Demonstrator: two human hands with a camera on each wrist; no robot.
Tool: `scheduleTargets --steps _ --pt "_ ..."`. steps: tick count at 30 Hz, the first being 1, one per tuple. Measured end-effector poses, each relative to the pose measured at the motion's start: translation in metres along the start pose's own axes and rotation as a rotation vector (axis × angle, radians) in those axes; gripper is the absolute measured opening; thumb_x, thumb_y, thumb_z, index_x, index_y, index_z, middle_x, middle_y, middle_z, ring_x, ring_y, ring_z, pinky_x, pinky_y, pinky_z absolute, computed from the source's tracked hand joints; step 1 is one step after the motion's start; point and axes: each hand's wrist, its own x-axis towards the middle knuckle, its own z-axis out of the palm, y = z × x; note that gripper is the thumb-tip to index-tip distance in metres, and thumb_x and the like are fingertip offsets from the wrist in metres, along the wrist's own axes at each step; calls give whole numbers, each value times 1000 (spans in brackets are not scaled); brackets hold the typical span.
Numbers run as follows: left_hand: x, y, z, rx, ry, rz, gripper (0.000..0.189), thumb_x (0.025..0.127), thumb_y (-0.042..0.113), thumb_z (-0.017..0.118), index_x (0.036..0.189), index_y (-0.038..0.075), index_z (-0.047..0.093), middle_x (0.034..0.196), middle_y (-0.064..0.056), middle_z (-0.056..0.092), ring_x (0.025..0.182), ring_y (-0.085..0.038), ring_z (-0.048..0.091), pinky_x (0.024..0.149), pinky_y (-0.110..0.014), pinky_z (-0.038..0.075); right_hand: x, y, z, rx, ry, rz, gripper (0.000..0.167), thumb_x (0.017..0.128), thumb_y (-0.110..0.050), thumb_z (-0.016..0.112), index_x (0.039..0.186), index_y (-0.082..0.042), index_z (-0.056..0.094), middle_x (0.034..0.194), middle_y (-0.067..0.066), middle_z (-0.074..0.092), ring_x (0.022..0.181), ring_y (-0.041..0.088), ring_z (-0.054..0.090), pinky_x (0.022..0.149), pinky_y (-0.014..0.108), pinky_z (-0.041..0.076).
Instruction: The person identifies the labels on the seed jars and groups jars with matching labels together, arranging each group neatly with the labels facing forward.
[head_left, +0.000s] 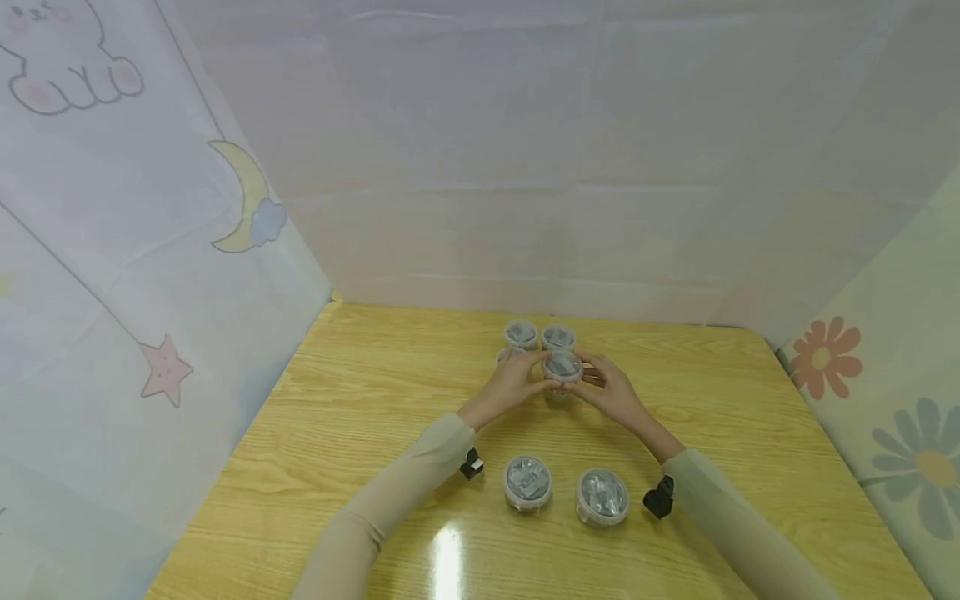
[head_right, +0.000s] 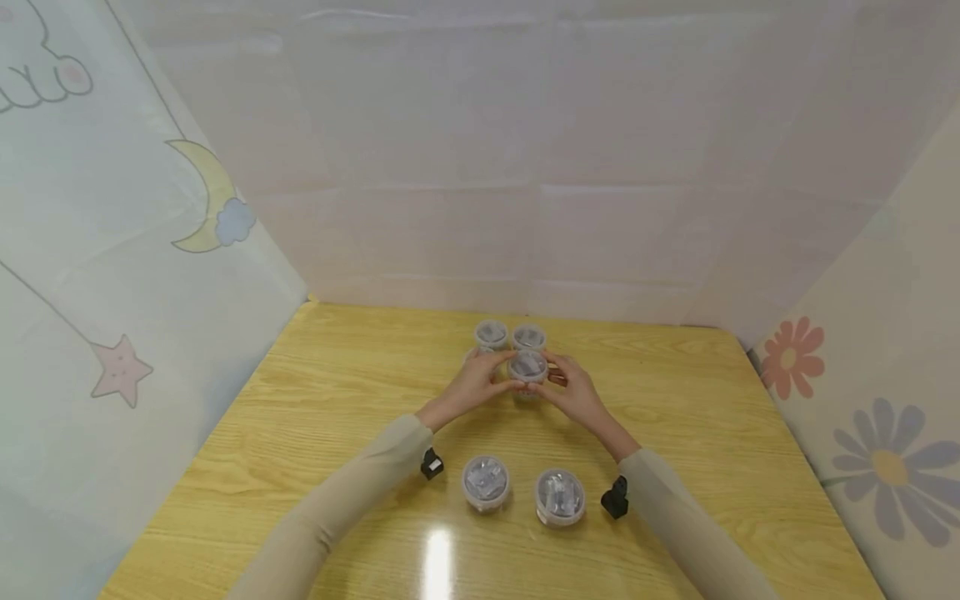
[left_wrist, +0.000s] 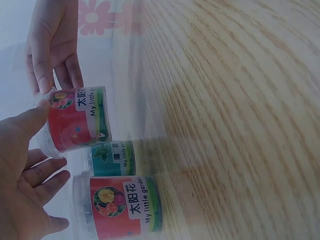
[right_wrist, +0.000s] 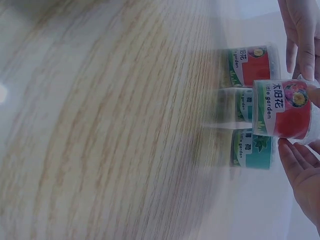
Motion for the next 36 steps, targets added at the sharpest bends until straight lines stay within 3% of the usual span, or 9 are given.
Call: scheduleTargets --steps 6,13,17,30,36 --pt "4 0 3 63 -6 -13 65 85 51 58 136 12 47 134 -3 53 125 -19 48 111 -58 16 1 -3 -1 -50 2 -21 64 85 -21 68 139 -3 39 124 19 49 109 39 55 90 48 49" --pt "6 -1 4 114 -31 -19 65 84 51 58 137 14 47 136 -4 50 127 -19 45 110 -60 16 -3 -30 -6 -24 -24 -26 62 85 -8 67 138 4 38 121 30 48 107 48 53 88 56 47" --pt "7 -2 6 149 -32 -6 65 84 51 58 136 15 47 138 -7 49 129 -20 43 110 -61 16 -3 -33 -7 -34 -34 -13 62 85 -9 68 138 4 38 121 30 49 109 47 53 90 55 47" --pt "9 -4 9 230 -39 17 64 83 52 58 135 16 49 140 -9 46 131 -23 40 108 -64 16 0 -21 -5 -24 -36 -41 59 84 -1 67 133 13 39 123 35 47 107 50 52 88 57 46" --pt "9 -6 12 259 -30 33 63 83 50 60 134 15 50 138 -10 48 130 -23 42 107 -65 16 4 8 1 -46 -29 -23 61 85 -8 67 135 10 38 127 30 46 109 47 53 90 53 47"
